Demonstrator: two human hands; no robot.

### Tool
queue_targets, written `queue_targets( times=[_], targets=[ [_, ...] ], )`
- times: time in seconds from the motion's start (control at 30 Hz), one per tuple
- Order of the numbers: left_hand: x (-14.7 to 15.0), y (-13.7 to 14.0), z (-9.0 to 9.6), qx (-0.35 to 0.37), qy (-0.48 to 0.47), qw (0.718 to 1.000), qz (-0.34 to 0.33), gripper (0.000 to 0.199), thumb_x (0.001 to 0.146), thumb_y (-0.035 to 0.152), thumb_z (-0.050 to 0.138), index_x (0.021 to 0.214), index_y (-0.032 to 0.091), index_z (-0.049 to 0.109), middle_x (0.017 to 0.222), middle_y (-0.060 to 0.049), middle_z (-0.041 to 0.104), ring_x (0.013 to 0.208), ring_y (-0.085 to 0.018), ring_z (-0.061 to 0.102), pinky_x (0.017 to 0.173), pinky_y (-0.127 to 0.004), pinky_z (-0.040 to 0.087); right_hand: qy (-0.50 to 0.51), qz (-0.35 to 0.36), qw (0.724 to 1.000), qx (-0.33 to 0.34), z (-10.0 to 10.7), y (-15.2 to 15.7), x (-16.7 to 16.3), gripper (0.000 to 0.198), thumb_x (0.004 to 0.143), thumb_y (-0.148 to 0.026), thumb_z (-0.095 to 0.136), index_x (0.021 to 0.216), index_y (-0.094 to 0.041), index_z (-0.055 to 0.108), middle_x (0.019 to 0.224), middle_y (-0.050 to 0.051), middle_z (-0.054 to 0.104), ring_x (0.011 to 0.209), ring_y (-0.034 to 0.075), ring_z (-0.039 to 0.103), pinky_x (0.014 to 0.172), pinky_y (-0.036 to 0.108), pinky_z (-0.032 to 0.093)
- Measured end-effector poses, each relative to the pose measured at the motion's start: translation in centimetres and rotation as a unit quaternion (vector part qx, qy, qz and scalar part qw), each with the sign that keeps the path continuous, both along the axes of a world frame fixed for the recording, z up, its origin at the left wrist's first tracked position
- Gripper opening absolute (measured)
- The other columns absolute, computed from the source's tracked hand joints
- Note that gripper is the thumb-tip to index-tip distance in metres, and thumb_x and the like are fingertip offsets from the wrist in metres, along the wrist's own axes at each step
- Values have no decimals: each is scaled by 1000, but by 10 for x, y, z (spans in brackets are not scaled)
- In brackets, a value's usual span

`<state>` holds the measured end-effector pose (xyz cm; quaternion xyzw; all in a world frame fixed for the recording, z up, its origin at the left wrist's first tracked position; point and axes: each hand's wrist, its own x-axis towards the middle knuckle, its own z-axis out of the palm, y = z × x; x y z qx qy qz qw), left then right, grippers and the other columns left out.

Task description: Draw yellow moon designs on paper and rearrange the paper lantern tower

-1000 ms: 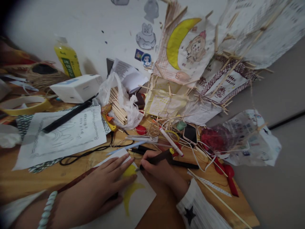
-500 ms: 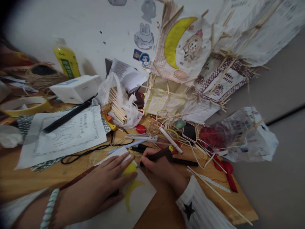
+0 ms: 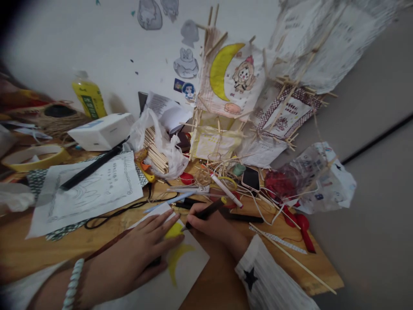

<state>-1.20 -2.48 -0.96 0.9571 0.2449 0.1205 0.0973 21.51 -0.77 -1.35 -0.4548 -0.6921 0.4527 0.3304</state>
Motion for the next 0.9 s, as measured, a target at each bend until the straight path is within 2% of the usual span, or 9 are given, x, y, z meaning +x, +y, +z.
queue_targets(
  times=[0.23, 0.63, 0.8, 0.9],
  targets=[
    [-3, 0, 0, 4, 13, 1000, -5, 53, 81, 26, 57, 132, 30, 44, 146, -14, 33, 132, -39, 30, 99, -58, 36, -1, -23, 1000, 4, 6, 0, -5, 18, 77, -26, 51, 61, -18, 52, 56, -3, 50, 46, 8, 47, 46, 20, 36],
    [-1, 0, 5, 7, 48, 999, -3, 47, 87, 32, 50, 133, 28, 43, 146, -15, 33, 133, -37, 28, 101, -57, 35, -10, -33, 999, 0, 4, 2, -5, 14, 77, -18, 50, 63, -18, 50, 49, -7, 48, 45, 7, 46, 48, 19, 37],
    [-5, 8, 6, 43, -28, 999, 5, 45, 90, 38, 44, 133, 24, 43, 141, -12, 42, 128, -29, 41, 98, -45, 42, 15, -36, 999, -3, -3, 3, -7, 12, 76, -19, 51, 64, -18, 50, 48, -7, 49, 44, 8, 47, 46, 18, 37],
    [-10, 20, 12, 38, -102, 990, 88, 33, 93, 37, 37, 114, 19, 55, 122, -12, 59, 109, -25, 56, 88, -37, 49, 33, -50, 998, -14, -1, 3, -7, 14, 76, -21, 50, 62, -19, 48, 44, -8, 46, 40, 7, 46, 43, 17, 34]
  ],
)
